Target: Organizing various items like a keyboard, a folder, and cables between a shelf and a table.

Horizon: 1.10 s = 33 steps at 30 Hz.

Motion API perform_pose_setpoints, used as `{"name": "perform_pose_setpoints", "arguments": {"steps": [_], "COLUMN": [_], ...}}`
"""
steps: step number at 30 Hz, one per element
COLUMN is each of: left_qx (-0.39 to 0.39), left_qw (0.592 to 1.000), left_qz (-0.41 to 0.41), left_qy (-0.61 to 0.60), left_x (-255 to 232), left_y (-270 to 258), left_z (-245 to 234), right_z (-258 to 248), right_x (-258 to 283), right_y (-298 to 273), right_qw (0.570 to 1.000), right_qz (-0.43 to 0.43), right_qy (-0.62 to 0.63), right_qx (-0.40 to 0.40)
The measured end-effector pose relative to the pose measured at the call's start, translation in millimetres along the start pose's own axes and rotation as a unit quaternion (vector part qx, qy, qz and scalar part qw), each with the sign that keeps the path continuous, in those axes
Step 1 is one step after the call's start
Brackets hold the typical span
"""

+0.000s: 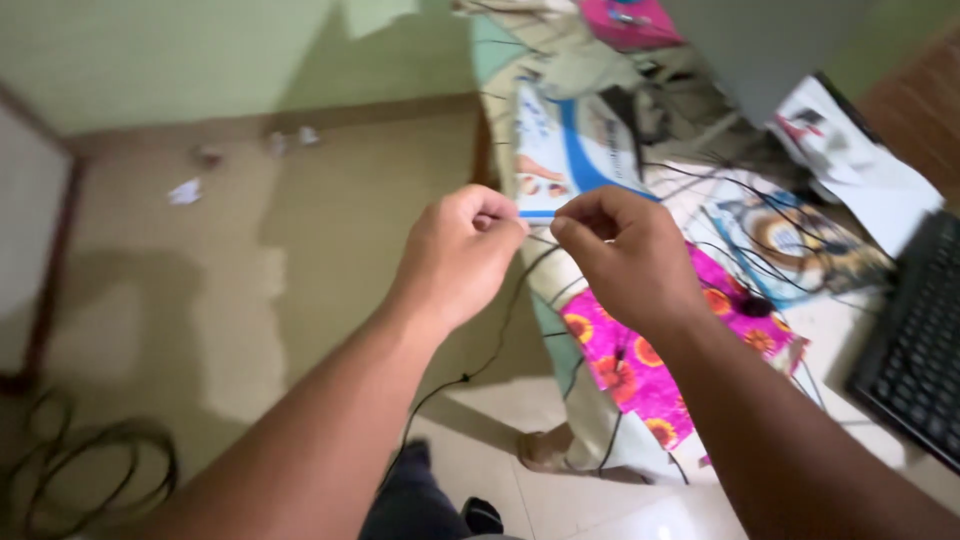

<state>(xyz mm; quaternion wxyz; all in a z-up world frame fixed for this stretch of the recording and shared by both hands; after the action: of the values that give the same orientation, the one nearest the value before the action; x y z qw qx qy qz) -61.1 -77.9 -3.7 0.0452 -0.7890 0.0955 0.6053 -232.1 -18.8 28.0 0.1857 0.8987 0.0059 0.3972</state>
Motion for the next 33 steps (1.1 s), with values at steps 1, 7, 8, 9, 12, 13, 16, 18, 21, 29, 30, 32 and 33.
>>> {"name": "perform_pose_setpoints", "arguments": {"steps": [1, 7, 8, 9, 12, 13, 16, 18, 21, 29, 30, 32, 33], "left_qx": [0.016, 0.079, 0.107, 0.136, 0.203, 0.214, 0.221, 0.217, 0.233, 0.304, 0.316, 0.314, 0.31], "left_qw": [1.0, 0.995, 0.99, 0.984, 0.949, 0.947, 0.904, 0.898, 0.885, 0.835, 0.831, 0.834, 0.837], "left_qz": [0.003, -0.058, -0.073, -0.089, -0.224, -0.224, -0.362, -0.382, -0.401, -0.441, -0.432, -0.415, -0.398], "left_qy": [0.0, -0.03, -0.055, -0.08, -0.09, -0.088, -0.046, -0.026, -0.034, -0.126, -0.153, -0.183, -0.213], "left_x": [6.7, 51.1, 56.5, 62.0, 63.6, 67.2, 91.7, 109.9, 122.1, 96.4, 83.5, 72.8, 66.4], "left_y": [18.5, 122.7, 138.6, 154.7, 186.7, 196.6, 220.4, 237.1, 248.2, 249.2, 245.8, 246.6, 247.8], "left_z": [9.4, 64.8, 71.7, 78.3, 97.9, 104.1, 115.0, 119.8, 129.7, 131.5, 127.7, 127.7, 127.5], "right_z": [-4.0, -18.8, -19.9, -20.2, -18.2, -18.7, -15.8, -12.7, -6.2, 1.3, 1.8, 2.7, 3.0], "right_x": [-4.0, -49.0, -53.1, -56.6, -74.1, -74.7, -78.0, -79.3, -87.8, -84.2, -84.3, -89.8, -92.6], "right_y": [2.7, 11.9, 15.2, 18.7, 28.0, 31.5, 37.4, 38.7, 37.3, 42.0, 41.6, 39.9, 39.5], "right_qw": [1.0, 0.993, 0.991, 0.989, 0.983, 0.981, 0.966, 0.964, 0.955, 0.926, 0.923, 0.919, 0.915], "right_qz": [0.011, 0.109, 0.121, 0.134, 0.165, 0.174, 0.24, 0.242, 0.271, 0.342, 0.349, 0.345, 0.34], "right_qy": [-0.004, 0.002, -0.019, -0.039, -0.037, -0.04, -0.031, -0.044, -0.028, 0.025, 0.026, 0.057, 0.089], "right_qx": [-0.011, -0.048, -0.047, -0.045, -0.064, -0.071, -0.092, -0.1, -0.12, -0.157, -0.161, -0.181, -0.201]}}
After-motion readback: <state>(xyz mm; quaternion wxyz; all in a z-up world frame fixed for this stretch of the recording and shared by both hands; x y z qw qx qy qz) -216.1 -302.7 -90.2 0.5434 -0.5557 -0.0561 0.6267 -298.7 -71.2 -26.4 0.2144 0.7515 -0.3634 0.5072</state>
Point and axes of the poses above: each hand's wrist, its own y-axis towards the middle knuckle, its own z-axis out of the palm, x = y × z, the point moved 3 cm from there along y, towards the middle knuckle, and after that the axes turned 10 degrees about -z, right-handed, at the moved point
